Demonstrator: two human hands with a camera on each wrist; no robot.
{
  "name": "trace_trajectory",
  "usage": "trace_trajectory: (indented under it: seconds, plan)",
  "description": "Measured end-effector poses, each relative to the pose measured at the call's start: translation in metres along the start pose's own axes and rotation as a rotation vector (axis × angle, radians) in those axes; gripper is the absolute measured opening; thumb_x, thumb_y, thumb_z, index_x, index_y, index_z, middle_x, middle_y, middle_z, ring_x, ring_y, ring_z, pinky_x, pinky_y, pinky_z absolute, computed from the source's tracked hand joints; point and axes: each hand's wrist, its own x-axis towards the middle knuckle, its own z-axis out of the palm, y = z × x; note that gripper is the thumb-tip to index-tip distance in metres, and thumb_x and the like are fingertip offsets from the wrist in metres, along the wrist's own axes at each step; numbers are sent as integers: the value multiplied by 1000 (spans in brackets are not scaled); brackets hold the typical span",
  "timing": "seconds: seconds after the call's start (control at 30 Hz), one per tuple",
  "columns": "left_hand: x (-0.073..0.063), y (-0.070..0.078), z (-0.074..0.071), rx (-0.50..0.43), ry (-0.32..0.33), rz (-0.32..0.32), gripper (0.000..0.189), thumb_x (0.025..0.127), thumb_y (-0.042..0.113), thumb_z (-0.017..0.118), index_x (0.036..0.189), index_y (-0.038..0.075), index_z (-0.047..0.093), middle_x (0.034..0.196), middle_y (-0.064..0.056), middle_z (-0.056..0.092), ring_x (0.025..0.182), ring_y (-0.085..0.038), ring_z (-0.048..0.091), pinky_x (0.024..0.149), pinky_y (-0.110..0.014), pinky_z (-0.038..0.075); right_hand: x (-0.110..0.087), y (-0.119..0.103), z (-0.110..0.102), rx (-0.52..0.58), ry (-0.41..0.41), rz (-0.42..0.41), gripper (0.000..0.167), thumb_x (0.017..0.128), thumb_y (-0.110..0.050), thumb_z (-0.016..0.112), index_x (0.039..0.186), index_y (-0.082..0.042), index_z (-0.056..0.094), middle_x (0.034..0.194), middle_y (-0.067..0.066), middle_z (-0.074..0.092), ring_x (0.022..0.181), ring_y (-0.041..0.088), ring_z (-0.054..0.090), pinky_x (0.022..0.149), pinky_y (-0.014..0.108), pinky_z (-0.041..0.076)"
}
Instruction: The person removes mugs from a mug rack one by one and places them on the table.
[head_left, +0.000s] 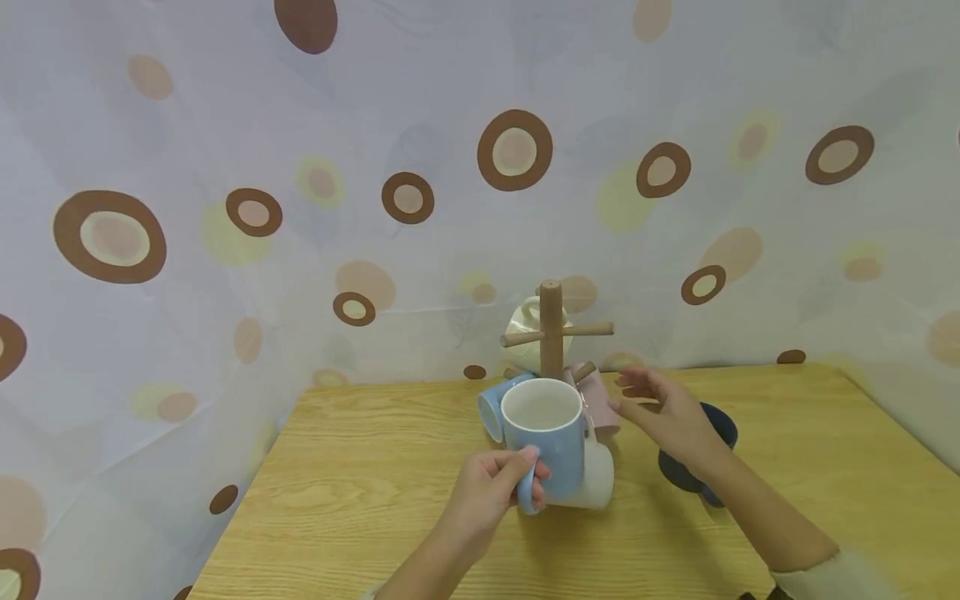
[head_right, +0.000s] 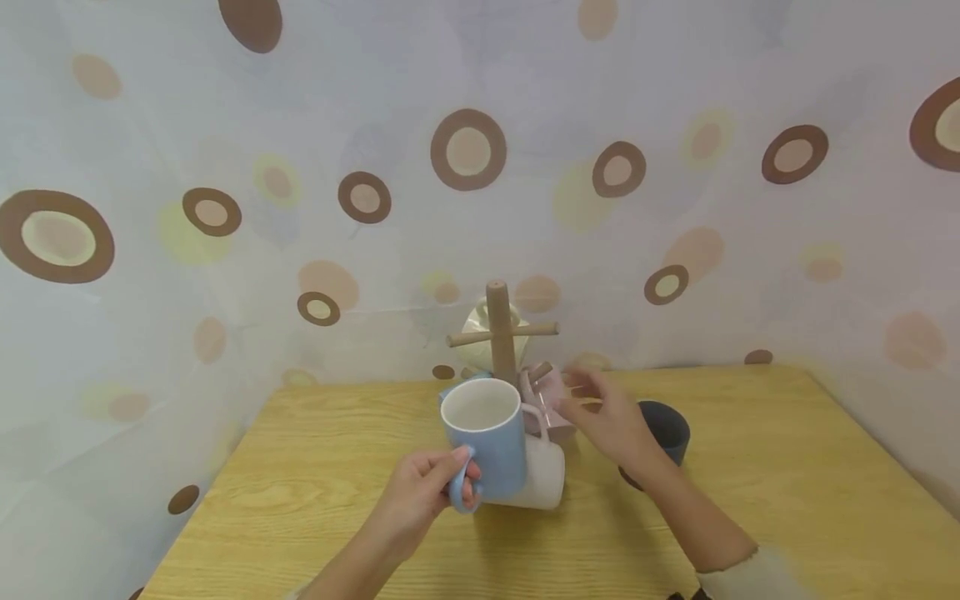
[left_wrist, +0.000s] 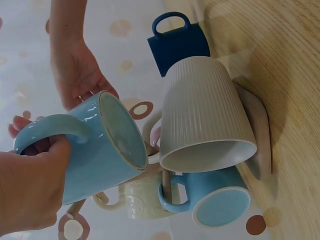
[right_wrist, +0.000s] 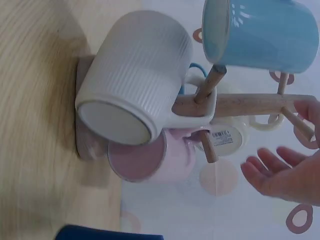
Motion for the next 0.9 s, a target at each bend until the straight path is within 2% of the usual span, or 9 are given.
trace_trajectory:
  seconds: [0.1, 0.23, 0.33, 0.47, 0.57, 0.7, 0.9]
  plan:
    - [-4, -1, -5, 7, 10, 9, 45, 94, 18, 53, 94, -27, 52, 56, 9, 56, 55, -4, 55, 65, -20, 50, 11, -5, -2, -79, 90, -60, 49, 92, -19, 57, 131, 6, 41, 124, 25, 52, 113, 38, 51, 91, 49, 46]
    - [-10, -1, -11, 19, 14, 37, 46, 94, 18, 51, 93, -28, 50, 56, 10, 56, 55, -3, 54, 64, -19, 50, 24, -11, -2, -211, 194, -208, 50, 88, -15, 62, 127, 9, 44, 116, 28, 54, 101, 39, 54, 85, 53, 47]
    - [-14, 0, -15, 26, 20, 39, 47, 94, 20, 52, 92, -27, 51, 56, 11, 56, 56, -4, 54, 66, -20, 50, 32, -12, 0, -323, 236, -295, 51, 85, -13, 65, 125, 12, 45, 112, 29, 55, 98, 39, 53, 83, 53, 46]
    - [-19, 1, -20, 19, 53, 20, 42, 94, 22, 53, 86, -19, 56, 57, 11, 57, 57, -4, 56, 69, -22, 50, 41, -10, 1, -460, 257, -390, 51, 83, -11, 67, 123, 13, 45, 110, 28, 54, 105, 42, 49, 88, 54, 42]
    - [-21, 1, -24, 0, 83, 19, 43, 94, 23, 53, 87, -20, 55, 57, 10, 57, 58, -5, 57, 69, -21, 51, 48, -8, 1, -549, 299, -500, 50, 81, -9, 69, 119, 14, 47, 106, 27, 56, 101, 42, 50, 87, 53, 43]
    - [-24, 0, -31, -4, 122, 48, 48, 94, 21, 52, 94, -27, 49, 57, 10, 57, 59, -5, 56, 66, -20, 51, 57, -7, 0, -628, 374, -656, 43, 77, -6, 72, 111, 13, 52, 96, 26, 58, 89, 40, 54, 79, 48, 46]
    - [-24, -3, -41, -3, 194, 93, 47, 94, 19, 51, 91, -28, 49, 57, 9, 56, 59, -6, 57, 65, -19, 51, 68, -9, -1, -719, 422, -802, 29, 71, -3, 76, 92, 6, 57, 81, 18, 58, 73, 33, 55, 63, 41, 48]
